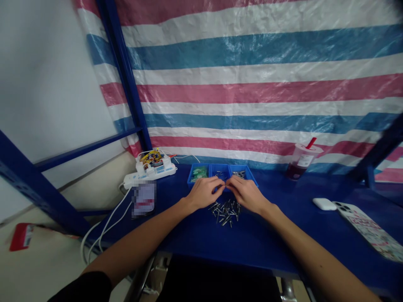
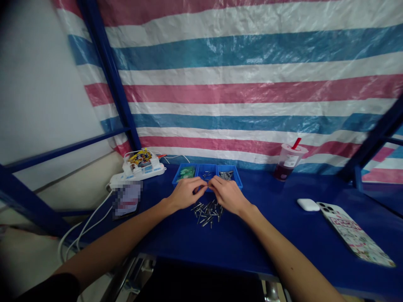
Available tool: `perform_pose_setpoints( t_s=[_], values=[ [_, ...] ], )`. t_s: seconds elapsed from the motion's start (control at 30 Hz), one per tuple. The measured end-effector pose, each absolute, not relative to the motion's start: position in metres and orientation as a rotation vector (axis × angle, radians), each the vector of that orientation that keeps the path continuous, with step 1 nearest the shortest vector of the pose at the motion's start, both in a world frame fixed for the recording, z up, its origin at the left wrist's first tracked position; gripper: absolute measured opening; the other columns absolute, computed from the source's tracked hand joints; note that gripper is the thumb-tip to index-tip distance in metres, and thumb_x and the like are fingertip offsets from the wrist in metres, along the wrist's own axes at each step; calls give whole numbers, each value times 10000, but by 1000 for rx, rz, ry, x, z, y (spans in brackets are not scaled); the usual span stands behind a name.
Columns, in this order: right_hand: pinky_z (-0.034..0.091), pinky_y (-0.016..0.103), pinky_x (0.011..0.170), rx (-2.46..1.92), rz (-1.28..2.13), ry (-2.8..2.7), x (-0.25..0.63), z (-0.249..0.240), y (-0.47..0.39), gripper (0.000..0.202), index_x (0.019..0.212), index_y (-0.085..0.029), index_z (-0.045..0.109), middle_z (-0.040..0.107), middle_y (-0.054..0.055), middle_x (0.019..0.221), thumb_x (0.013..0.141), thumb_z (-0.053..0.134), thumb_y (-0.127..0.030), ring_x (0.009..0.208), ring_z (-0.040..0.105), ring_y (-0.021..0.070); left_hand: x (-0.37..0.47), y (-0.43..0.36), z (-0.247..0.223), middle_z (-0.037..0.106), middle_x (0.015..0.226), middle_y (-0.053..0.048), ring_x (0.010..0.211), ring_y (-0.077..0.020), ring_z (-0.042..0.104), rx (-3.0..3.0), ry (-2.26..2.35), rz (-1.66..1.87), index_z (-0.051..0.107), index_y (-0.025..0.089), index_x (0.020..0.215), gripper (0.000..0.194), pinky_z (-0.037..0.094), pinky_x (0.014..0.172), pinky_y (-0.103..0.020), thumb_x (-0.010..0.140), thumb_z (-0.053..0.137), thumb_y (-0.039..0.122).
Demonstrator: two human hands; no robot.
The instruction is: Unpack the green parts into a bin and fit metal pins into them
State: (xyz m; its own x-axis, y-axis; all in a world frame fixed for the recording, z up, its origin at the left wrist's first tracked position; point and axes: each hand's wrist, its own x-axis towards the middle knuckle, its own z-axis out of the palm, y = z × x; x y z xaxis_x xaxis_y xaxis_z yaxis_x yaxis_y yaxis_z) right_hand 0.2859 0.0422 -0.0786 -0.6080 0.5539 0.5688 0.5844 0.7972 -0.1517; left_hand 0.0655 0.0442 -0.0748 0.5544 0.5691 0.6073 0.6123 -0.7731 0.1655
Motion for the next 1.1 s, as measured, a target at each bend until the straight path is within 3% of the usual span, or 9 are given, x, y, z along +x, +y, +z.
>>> perform_pose_setpoints(
  t_s=[1.1],
  values=[
    [392, 275, 656, -893, -177, -2320, 293, -79, 49, 212, 1007, -202, 600, 663, 49, 933, 1075, 403, -241, 800, 626, 174, 65, 45, -74, 691, 800, 4, 624, -105, 586, -2709, -1012, -1103, 710, 194, 967, 213, 446, 636, -256, 1008, 528, 296]
  ],
)
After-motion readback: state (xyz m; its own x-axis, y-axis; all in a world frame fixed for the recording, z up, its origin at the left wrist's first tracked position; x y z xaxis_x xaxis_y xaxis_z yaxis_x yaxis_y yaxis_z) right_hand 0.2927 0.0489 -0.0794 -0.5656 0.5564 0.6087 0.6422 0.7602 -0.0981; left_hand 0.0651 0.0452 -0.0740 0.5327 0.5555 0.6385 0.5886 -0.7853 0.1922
